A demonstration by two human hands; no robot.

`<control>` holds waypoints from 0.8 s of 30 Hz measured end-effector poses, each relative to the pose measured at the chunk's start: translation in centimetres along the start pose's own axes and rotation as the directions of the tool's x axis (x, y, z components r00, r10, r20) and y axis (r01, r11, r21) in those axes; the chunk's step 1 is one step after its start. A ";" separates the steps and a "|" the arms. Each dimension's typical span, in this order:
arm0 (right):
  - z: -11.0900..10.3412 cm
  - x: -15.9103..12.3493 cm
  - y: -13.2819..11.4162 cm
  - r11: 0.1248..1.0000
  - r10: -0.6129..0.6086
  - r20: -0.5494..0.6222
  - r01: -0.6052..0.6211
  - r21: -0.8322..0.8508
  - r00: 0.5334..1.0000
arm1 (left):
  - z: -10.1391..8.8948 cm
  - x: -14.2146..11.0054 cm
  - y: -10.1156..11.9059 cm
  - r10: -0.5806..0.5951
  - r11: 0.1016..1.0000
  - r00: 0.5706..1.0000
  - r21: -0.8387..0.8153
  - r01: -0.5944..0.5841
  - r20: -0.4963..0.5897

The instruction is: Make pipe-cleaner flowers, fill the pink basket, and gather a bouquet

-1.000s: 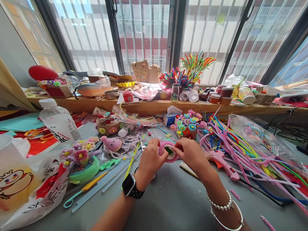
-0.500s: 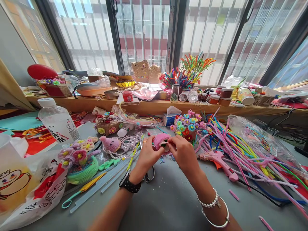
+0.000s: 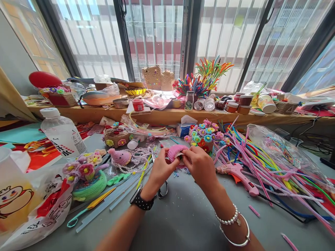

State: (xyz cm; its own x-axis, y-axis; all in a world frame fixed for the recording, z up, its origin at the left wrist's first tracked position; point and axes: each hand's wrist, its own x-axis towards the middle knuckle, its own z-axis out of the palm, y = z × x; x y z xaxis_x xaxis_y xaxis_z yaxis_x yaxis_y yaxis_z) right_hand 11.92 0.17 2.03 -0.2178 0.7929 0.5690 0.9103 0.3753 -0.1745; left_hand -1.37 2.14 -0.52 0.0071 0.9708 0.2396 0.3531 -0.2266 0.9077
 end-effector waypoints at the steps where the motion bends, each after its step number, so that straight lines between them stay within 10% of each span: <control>1: 0.1 0.0 -0.1 1.000 0.002 0.010 -0.002 -0.002 1.000 | 0.1 0.0 -0.1 0.015 1.000 1.000 0.008 -0.015 -0.002; 15: -1.0 0.1 0.6 0.950 0.148 -0.031 -0.133 0.284 0.989 | 0.3 -0.2 0.7 -0.071 0.984 0.996 -0.160 0.077 0.045; 24: -0.5 0.4 0.8 0.755 0.258 0.059 -0.239 0.611 0.964 | 0.3 -0.3 0.8 0.017 1.000 0.998 -0.011 -0.018 -0.062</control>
State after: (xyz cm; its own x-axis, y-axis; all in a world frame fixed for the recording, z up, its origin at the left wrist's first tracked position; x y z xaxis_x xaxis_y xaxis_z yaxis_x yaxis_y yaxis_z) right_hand 12.77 0.55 2.48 0.0044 0.8897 0.4566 0.5241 0.3868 -0.7587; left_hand -0.78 1.70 0.02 -0.0453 0.9601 0.2759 0.3423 -0.2445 0.9072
